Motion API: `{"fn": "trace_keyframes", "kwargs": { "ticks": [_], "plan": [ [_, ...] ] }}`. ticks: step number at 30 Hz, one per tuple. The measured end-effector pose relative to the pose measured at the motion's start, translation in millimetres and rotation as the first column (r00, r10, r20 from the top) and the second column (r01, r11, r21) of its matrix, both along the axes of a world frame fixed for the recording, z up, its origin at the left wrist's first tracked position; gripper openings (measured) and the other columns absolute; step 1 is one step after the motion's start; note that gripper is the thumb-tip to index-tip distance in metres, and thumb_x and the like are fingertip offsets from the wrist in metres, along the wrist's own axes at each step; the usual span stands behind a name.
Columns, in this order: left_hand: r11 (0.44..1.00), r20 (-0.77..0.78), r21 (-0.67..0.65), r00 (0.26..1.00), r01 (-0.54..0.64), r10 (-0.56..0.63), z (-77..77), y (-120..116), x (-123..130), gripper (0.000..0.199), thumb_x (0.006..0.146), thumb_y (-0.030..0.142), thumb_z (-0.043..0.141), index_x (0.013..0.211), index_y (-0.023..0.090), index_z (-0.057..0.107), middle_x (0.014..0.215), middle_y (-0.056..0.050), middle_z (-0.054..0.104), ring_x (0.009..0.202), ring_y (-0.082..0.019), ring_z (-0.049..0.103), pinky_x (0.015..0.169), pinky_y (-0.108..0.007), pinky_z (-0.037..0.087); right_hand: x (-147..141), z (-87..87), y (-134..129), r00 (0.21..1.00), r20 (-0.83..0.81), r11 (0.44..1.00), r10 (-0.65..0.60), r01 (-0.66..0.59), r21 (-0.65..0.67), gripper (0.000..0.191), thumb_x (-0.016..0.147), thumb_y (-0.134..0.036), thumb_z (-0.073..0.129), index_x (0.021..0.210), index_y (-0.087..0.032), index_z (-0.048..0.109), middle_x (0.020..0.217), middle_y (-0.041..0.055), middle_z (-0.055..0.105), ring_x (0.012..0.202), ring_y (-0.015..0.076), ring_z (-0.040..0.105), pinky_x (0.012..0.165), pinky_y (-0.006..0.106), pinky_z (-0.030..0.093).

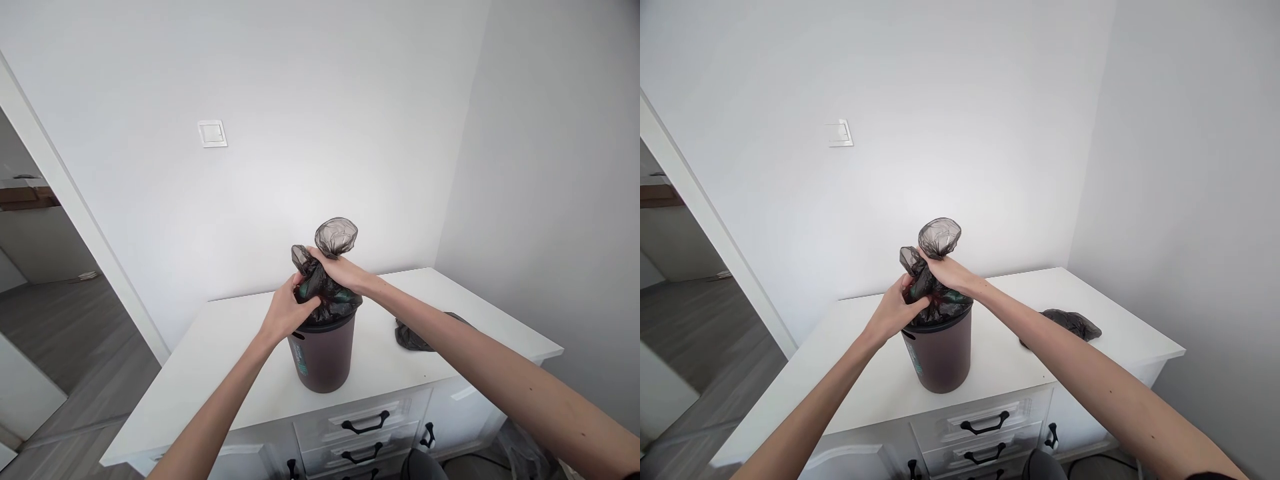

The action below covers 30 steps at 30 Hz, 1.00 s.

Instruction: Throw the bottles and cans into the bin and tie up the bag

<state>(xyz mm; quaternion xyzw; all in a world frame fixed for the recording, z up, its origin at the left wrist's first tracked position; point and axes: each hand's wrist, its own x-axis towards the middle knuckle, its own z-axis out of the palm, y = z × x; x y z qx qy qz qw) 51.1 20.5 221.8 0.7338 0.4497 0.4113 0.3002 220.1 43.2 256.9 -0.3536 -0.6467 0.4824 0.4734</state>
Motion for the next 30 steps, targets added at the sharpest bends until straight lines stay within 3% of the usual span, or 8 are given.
{"fn": "trace_keyframes", "kwargs": {
  "ticks": [4, 6, 14, 17, 19, 21, 26, 30],
  "plan": [
    [0.997, -0.062, 0.077, 0.998, -0.029, 0.034, 4.2, 2.6, 3.0, 0.011, 0.075, 0.024, 0.06, 0.083, 0.024, 0.053, 0.084, 0.001, 0.064, 0.087, -0.022, 0.062, 0.078, -0.035, 0.05, 10.5, 9.2, -10.8, 0.999, 0.015, 0.997, 0.043, -0.042, -0.066, 0.045, 0.087, -0.066, 0.064, 0.076, -0.024, 0.077, 0.073, 0.0015, 0.075, 0.082, 0.0243, 0.068, 0.092, 0.037, 0.052],
    [0.993, -0.077, 0.114, 0.997, -0.015, 0.024, 5.9, 1.6, 5.5, 0.012, 0.075, 0.021, 0.055, 0.075, 0.025, 0.044, 0.076, 0.003, 0.057, 0.083, -0.02, 0.058, 0.075, -0.033, 0.047, 17.0, 12.9, -14.5, 0.995, 0.006, 0.989, 0.102, -0.101, -0.105, 0.053, 0.088, -0.07, 0.058, 0.071, -0.023, 0.075, 0.07, 0.003, 0.073, 0.078, 0.0244, 0.068, 0.089, 0.037, 0.053],
    [0.96, -0.224, 0.062, 0.941, 0.273, -0.253, 23.3, -4.7, 10.0, 0.003, 0.075, 0.025, 0.055, 0.075, 0.023, 0.057, 0.081, 0.001, 0.062, 0.079, -0.02, 0.057, 0.071, -0.032, 0.045, 42.0, 7.7, -8.7, 0.979, 0.164, 0.993, 0.117, -0.118, -0.006, 0.06, 0.093, -0.071, 0.053, 0.067, -0.02, 0.07, 0.077, 0.0046, 0.072, 0.073, 0.0178, 0.061, 0.067, 0.028, 0.049],
    [0.982, -0.28, 0.054, 0.947, 0.18, -0.158, 34.7, -10.7, 18.0, 0.02, 0.079, 0.041, 0.066, 0.077, 0.023, 0.057, 0.076, 0.002, 0.062, 0.075, -0.02, 0.057, 0.067, -0.031, 0.043, 41.3, 7.2, -8.0, 0.982, 0.19, 0.999, -0.011, 0.001, 0.051, 0.054, 0.091, -0.07, 0.059, 0.07, -0.022, 0.068, 0.084, 0.0035, 0.073, 0.078, 0.0182, 0.06, 0.069, 0.029, 0.048],
    [0.992, -0.285, 0.091, 0.957, 0.085, -0.056, 36.9, -11.5, 22.8, 0.031, 0.081, 0.052, 0.067, 0.077, 0.024, 0.055, 0.073, 0.001, 0.062, 0.073, -0.02, 0.058, 0.066, -0.031, 0.043, 39.1, 10.6, -10.4, 0.977, 0.212, 0.994, -0.016, -0.007, 0.11, 0.052, 0.092, -0.069, 0.06, 0.071, -0.022, 0.066, 0.088, 0.0029, 0.072, 0.085, 0.0188, 0.061, 0.074, 0.029, 0.049],
    [0.989, -0.269, 0.124, 0.962, 0.076, -0.04, 34.0, -8.1, 24.1, 0.029, 0.087, 0.052, 0.062, 0.08, 0.024, 0.058, 0.075, 0.001, 0.064, 0.074, -0.02, 0.06, 0.069, -0.031, 0.044, 37.9, 14.9, -14.5, 0.973, 0.227, 0.988, 0.035, -0.067, 0.138, 0.051, 0.094, -0.068, 0.058, 0.073, -0.022, 0.063, 0.088, 0.0023, 0.069, 0.088, 0.0187, 0.062, 0.08, 0.029, 0.05],
    [0.96, -0.128, 0.077, 0.958, 0.268, -0.257, 22.1, 5.3, 14.8, 0.026, 0.094, 0.035, 0.048, 0.107, 0.026, 0.069, 0.11, 0.0, 0.072, 0.109, -0.021, 0.064, 0.098, -0.032, 0.047, 46.4, 21.4, -28.1, 0.965, 0.263, 0.992, 0.017, -0.049, 0.115, 0.043, 0.094, -0.063, 0.061, 0.08, -0.022, 0.064, 0.084, 0.0026, 0.065, 0.082, 0.0187, 0.064, 0.079, 0.031, 0.05],
    [0.962, -0.062, -0.007, 0.96, 0.275, -0.274, 19.5, 8.2, 8.6, 0.028, 0.092, 0.034, 0.046, 0.099, 0.023, 0.071, 0.102, -0.002, 0.073, 0.104, -0.022, 0.064, 0.095, -0.033, 0.048, 60.2, 20.0, -33.2, 0.876, 0.46, 0.937, 0.144, -0.27, 0.22, 0.037, 0.098, -0.054, 0.057, 0.086, -0.021, 0.069, 0.078, 0.0007, 0.063, 0.072, 0.0152, 0.057, 0.071, 0.03, 0.047]
  ]
}}
